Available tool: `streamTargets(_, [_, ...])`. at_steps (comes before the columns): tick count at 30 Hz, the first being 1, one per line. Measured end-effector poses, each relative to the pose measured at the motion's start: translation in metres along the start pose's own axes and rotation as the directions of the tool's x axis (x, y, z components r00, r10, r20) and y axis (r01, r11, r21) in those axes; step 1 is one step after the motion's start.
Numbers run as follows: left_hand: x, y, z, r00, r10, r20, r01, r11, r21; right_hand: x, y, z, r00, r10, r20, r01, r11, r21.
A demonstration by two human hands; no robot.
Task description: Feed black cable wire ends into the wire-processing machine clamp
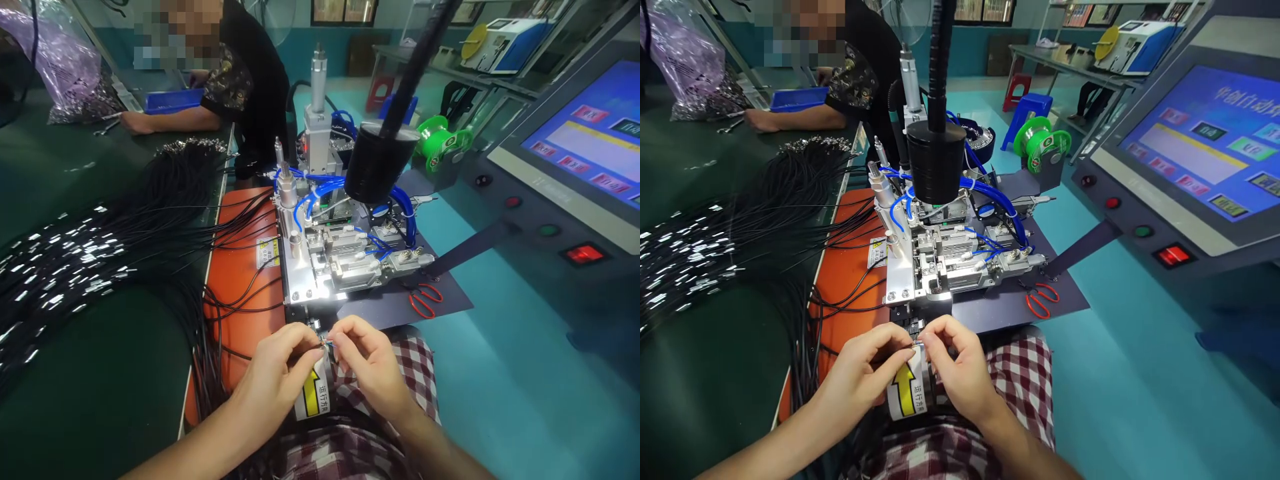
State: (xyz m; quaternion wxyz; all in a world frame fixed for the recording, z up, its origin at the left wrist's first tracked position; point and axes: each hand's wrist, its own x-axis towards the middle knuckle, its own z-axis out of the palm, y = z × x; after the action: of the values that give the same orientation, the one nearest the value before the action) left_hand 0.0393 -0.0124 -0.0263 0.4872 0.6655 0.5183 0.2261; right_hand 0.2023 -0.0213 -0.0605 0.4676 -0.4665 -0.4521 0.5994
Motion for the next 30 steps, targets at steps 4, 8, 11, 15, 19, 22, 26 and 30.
streamTargets(4, [0.01,-0.003,0.002,0.999,-0.042,0.021,0.044,0.991,-0.126,0.009,-0.002,-0.01,0.999,0.013,0.029,-0.015,0.999,0.048])
streamTargets(8, [0.011,-0.005,0.002,1.0,-0.02,0.018,0.022,0.99,-0.139,0.02,-0.007,-0.02,0.997,0.012,0.077,-0.015,0.999,0.029])
streamTargets(11, [0.009,-0.005,0.003,1.0,0.004,0.013,-0.002,0.991,-0.133,0.026,-0.012,-0.022,0.986,0.044,0.164,-0.046,0.999,0.009])
streamTargets(15, [0.009,-0.005,0.002,0.999,0.015,0.032,-0.011,0.992,-0.123,0.03,-0.01,-0.019,0.969,0.06,0.24,-0.073,0.996,0.045])
streamTargets(19, [0.009,-0.005,0.0,0.997,0.001,0.073,0.007,0.994,-0.106,0.026,0.001,-0.012,0.986,0.048,0.158,-0.069,0.99,0.127])
streamTargets(22, [0.01,-0.002,-0.001,0.995,-0.026,0.093,0.039,0.99,-0.135,0.024,0.005,-0.006,0.992,0.055,0.117,-0.076,0.981,0.177])
streamTargets(26, [0.011,0.002,0.0,0.985,-0.127,0.119,0.159,0.934,-0.321,0.023,0.005,-0.003,0.99,0.083,0.115,-0.108,0.968,0.227])
streamTargets(30, [0.013,0.003,0.001,0.977,-0.172,0.124,0.211,0.857,-0.471,0.022,0.004,-0.004,0.991,0.111,0.075,-0.128,0.953,0.274])
